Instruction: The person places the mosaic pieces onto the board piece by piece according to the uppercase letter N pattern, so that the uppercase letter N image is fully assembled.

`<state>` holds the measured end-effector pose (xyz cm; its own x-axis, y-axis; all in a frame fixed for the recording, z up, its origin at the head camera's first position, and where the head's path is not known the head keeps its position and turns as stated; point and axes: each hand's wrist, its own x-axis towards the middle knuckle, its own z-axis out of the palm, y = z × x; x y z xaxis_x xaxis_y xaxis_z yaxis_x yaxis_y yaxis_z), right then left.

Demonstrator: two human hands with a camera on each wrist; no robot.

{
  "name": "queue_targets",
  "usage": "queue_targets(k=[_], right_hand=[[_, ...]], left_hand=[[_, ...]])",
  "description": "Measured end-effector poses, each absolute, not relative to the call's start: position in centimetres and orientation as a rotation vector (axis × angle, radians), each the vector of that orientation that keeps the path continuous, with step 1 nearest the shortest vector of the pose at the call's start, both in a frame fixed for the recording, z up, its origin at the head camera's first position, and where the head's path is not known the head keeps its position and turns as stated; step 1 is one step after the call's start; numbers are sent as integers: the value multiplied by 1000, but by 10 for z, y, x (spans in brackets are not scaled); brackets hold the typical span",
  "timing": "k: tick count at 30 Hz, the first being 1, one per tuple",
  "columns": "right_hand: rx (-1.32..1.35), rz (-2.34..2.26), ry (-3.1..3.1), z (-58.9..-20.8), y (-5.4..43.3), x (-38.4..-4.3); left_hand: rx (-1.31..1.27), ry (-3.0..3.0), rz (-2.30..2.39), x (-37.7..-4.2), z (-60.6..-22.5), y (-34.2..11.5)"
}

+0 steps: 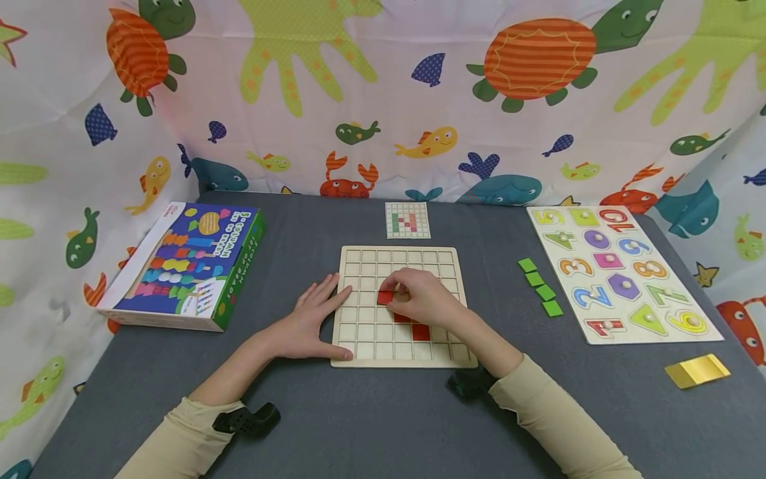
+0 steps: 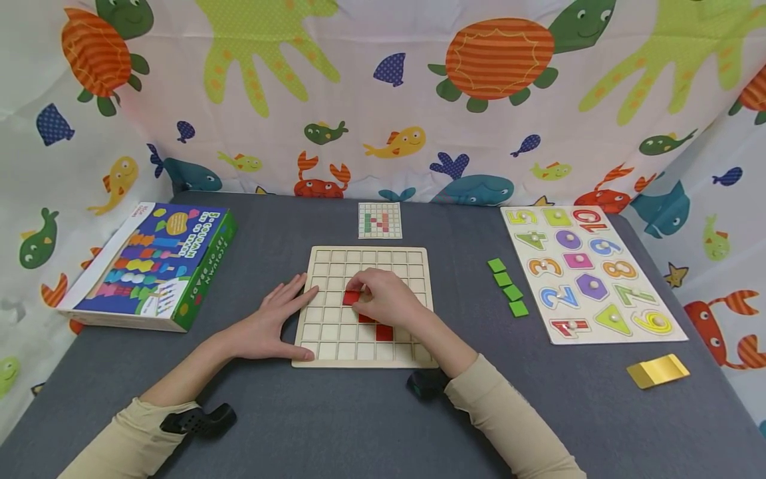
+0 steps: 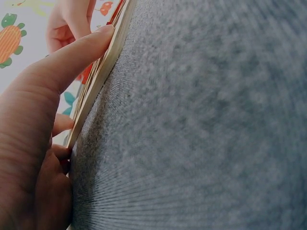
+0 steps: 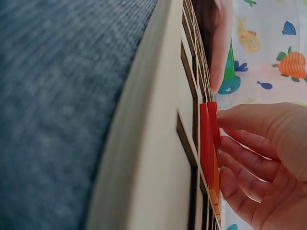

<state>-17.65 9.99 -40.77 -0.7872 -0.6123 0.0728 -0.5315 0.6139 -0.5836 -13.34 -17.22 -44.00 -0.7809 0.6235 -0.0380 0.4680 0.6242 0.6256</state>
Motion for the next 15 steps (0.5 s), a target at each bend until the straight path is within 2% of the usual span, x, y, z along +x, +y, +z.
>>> queue_targets(k=[15], right_hand=[[-1004, -906, 2667, -403, 116, -166]], left_hand=[[887, 2606, 886, -133, -440, -172]])
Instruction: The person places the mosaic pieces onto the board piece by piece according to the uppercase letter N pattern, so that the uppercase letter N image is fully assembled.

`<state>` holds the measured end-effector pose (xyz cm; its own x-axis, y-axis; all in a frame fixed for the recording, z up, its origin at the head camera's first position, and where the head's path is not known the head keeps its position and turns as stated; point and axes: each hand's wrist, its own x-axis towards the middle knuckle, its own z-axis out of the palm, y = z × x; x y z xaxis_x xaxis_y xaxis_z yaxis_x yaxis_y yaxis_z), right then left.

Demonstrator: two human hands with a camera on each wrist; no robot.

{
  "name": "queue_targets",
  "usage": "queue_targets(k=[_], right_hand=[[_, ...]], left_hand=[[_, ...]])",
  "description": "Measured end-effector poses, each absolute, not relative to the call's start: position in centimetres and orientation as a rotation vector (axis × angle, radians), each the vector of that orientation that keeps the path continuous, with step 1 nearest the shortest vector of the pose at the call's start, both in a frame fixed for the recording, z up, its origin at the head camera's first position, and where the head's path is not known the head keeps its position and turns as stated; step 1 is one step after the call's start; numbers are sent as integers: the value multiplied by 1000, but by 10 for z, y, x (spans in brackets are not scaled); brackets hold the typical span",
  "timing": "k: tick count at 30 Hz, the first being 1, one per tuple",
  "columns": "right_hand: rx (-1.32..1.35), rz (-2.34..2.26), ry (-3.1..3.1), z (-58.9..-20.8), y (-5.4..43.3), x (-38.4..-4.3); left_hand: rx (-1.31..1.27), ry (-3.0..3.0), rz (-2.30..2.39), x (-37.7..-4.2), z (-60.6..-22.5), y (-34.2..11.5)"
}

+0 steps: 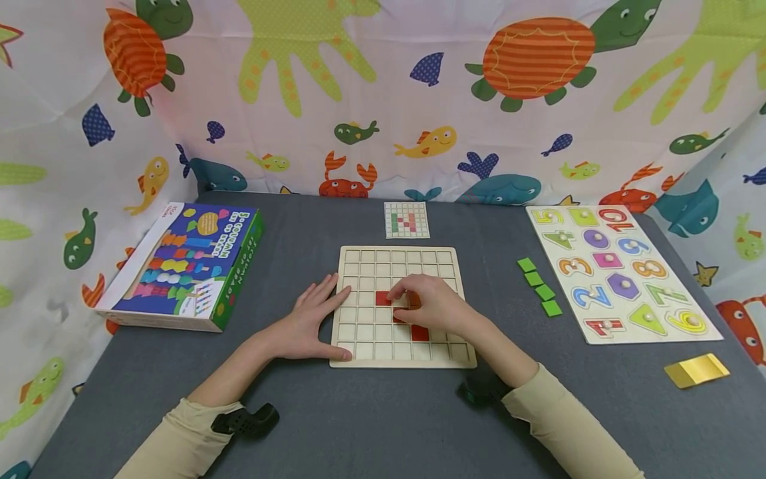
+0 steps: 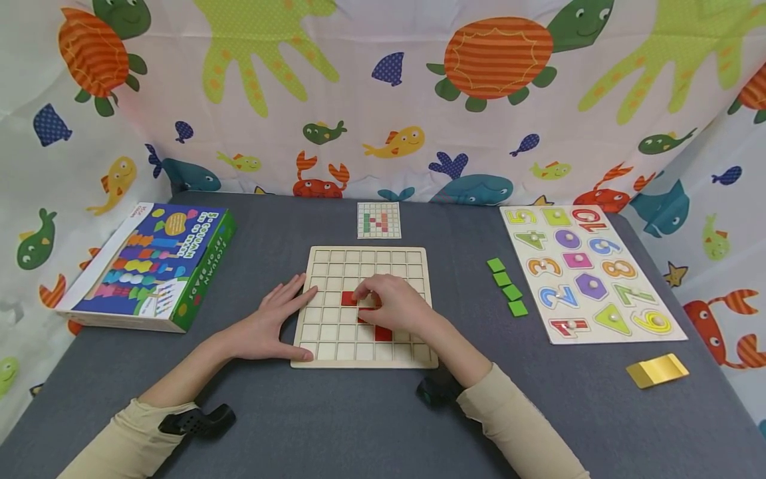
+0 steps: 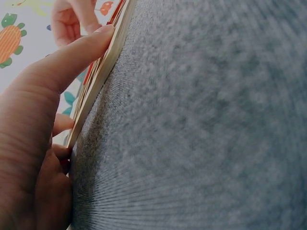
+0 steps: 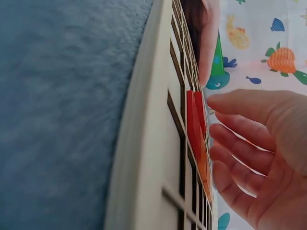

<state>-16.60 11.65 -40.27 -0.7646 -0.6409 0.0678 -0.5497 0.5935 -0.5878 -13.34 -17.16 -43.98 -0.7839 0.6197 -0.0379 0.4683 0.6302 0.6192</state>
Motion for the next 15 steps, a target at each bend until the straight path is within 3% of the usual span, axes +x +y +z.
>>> queue_targets(k=[15], right_hand=[[-1017, -942, 2641, -403, 133, -159]], left_hand=[[892, 2608, 894, -133, -439, -171]])
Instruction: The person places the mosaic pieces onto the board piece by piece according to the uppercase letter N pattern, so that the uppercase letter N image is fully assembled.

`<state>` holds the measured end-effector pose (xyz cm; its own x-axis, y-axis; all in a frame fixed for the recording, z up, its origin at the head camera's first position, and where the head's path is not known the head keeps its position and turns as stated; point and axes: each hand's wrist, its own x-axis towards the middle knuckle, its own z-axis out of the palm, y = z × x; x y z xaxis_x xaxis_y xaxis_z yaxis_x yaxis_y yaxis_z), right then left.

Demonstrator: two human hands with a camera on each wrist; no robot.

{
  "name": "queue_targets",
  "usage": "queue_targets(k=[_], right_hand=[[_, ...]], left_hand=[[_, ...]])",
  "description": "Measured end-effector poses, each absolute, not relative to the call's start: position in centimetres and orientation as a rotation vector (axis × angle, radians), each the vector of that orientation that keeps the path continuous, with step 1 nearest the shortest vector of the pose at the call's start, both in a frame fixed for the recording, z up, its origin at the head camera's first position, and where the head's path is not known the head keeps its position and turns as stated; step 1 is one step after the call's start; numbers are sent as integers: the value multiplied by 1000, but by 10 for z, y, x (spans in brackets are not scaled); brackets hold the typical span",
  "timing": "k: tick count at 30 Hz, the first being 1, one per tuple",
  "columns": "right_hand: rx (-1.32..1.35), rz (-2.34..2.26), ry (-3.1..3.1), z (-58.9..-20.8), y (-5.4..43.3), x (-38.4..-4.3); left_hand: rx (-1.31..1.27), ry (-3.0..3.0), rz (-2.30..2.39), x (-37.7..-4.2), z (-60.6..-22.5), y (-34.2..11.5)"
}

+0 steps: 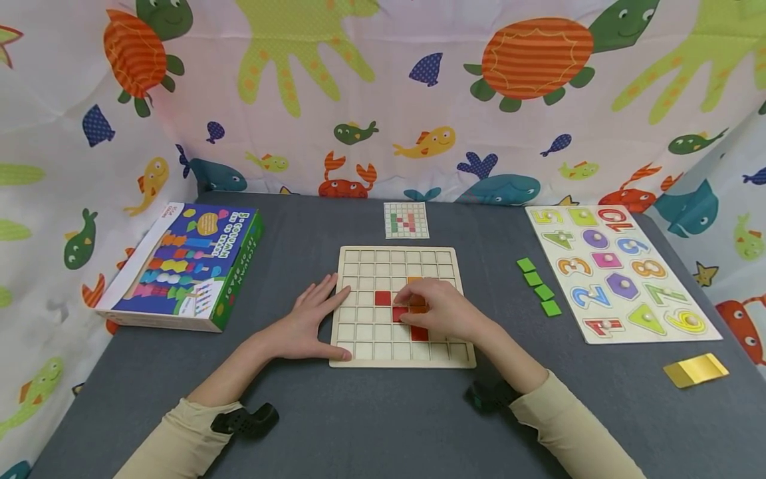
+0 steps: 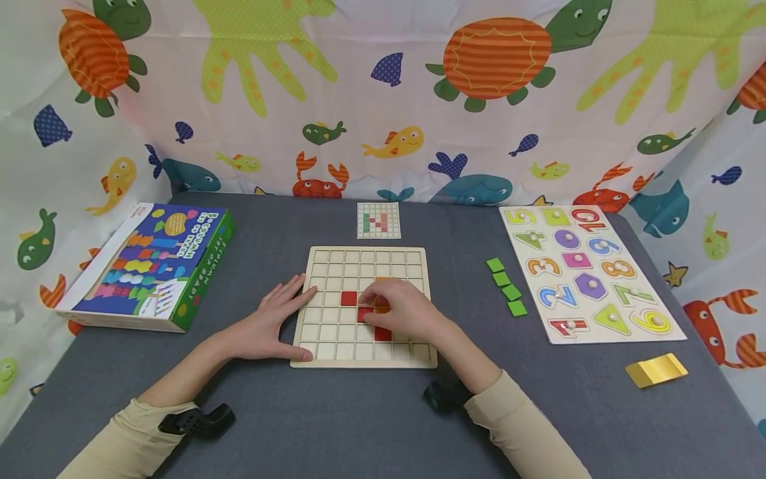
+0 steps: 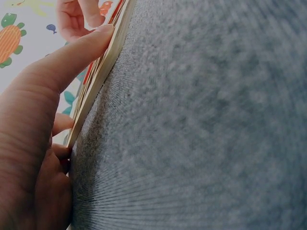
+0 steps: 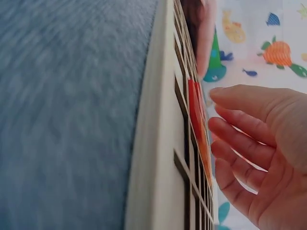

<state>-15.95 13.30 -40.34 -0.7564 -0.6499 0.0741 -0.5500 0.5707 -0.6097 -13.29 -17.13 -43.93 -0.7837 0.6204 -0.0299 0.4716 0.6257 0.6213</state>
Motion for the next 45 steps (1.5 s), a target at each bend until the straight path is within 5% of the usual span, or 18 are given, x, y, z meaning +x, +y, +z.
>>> queue_targets(k=[26, 45], right_hand=[[-32, -647, 3100, -399, 293, -201], [-178, -830, 2998, -404, 280, -199]], left_hand=[[883, 2614, 882, -131, -440, -171], [883, 2624, 865, -132, -441, -172]])
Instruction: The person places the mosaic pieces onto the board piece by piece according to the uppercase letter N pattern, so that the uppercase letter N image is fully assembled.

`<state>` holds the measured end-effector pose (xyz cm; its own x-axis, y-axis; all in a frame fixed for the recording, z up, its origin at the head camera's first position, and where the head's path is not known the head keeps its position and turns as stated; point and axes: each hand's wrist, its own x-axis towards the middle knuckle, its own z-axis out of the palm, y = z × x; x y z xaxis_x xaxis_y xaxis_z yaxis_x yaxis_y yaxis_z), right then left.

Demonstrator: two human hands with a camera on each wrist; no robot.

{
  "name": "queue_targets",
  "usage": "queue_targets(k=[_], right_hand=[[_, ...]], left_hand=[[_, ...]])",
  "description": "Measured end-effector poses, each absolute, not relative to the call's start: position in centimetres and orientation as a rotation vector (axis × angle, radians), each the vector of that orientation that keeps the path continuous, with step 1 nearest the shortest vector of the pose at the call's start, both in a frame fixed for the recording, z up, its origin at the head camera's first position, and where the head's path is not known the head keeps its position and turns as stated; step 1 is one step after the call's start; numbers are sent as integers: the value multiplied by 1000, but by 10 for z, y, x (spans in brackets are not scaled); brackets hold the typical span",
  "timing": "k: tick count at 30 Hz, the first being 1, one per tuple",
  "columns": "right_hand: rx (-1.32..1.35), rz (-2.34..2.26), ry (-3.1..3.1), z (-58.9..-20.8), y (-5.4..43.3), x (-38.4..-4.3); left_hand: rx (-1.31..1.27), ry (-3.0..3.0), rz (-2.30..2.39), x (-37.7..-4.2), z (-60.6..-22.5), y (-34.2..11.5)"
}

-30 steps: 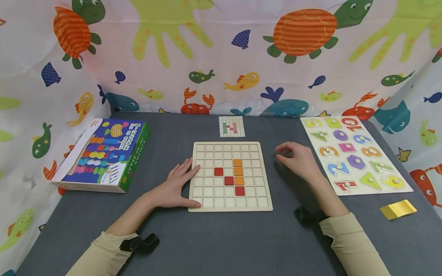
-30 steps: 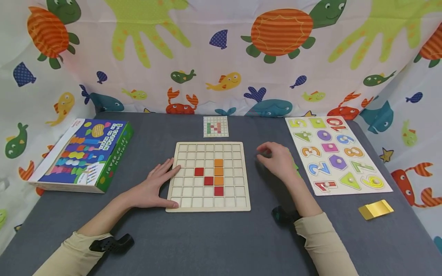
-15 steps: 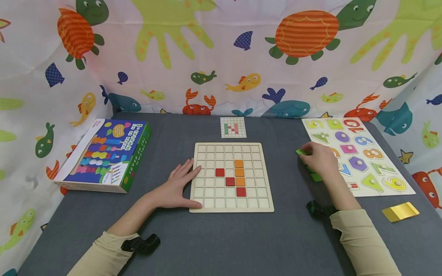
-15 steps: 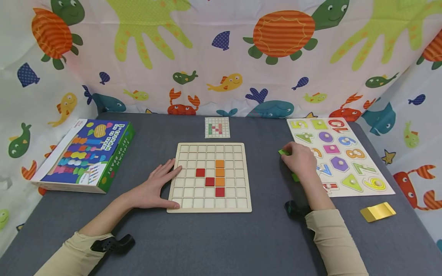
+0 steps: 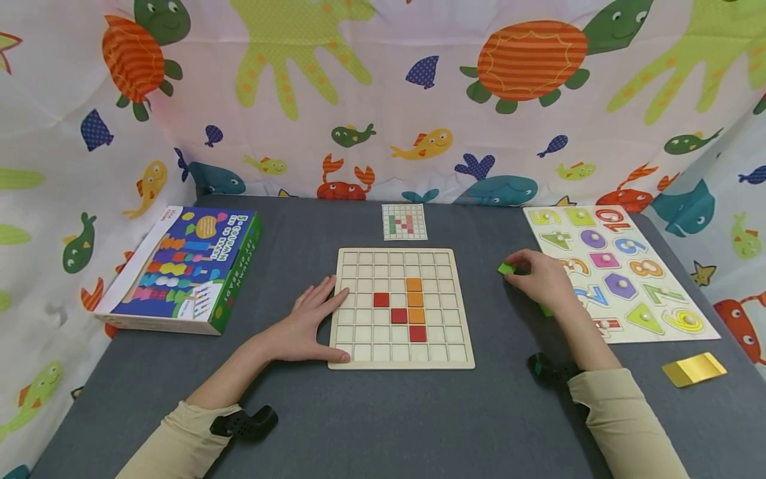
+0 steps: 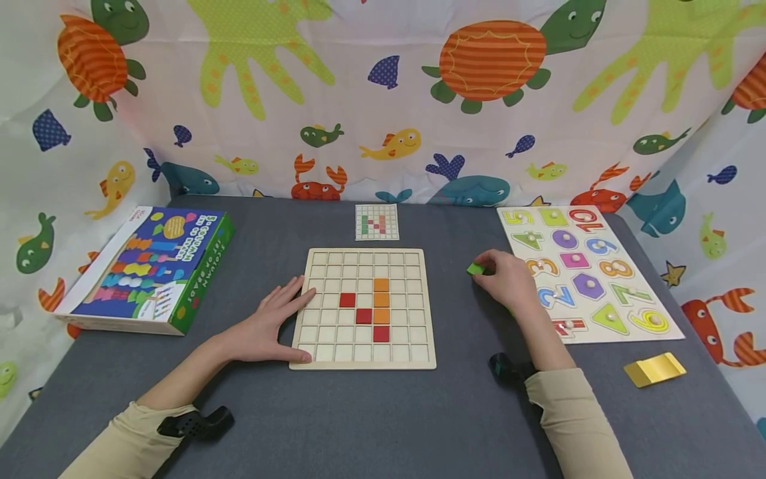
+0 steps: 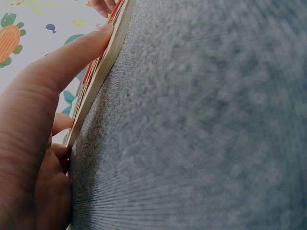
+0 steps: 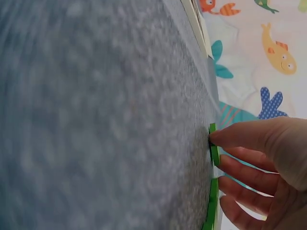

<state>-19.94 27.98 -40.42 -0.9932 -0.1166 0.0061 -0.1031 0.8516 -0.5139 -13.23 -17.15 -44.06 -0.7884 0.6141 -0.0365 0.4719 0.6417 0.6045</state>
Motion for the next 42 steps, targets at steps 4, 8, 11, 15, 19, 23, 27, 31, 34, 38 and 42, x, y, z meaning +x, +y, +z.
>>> queue_targets(k=[4, 8, 11, 15, 19, 23, 27, 31, 34, 38, 42], right_hand=[[-238, -875, 3004, -405, 272, -198], [-325, -914, 2999, -405, 257, -196], [-378, -939, 2991, -403, 242, -194], [-434, -972, 2961, -399, 220, -191], [-467, -1000, 2911, -396, 198, -190], [-518, -1047, 2855, -393, 175, -189], [-593, -1088, 2797, -393, 153, -188], [-680, -1110, 2740, -394, 129, -186], [-731, -1109, 2704, -397, 112, -185], [-791, -1101, 2673, -401, 93, -183], [-827, -1088, 2668, -403, 78, -185]], left_hand=[[885, 2628, 861, -132, -441, -171], [879, 2627, 860, -132, -441, -171], [874, 2624, 864, -132, -440, -171], [868, 2616, 876, -131, -439, -171], [863, 2615, 871, -131, -439, -171], [864, 2619, 864, -132, -439, -171], [876, 2619, 873, -132, -439, -171], [882, 2616, 880, -133, -440, -171], [880, 2614, 878, -133, -440, -171], [880, 2613, 876, -133, -440, -172], [877, 2609, 877, -133, -440, -172]])
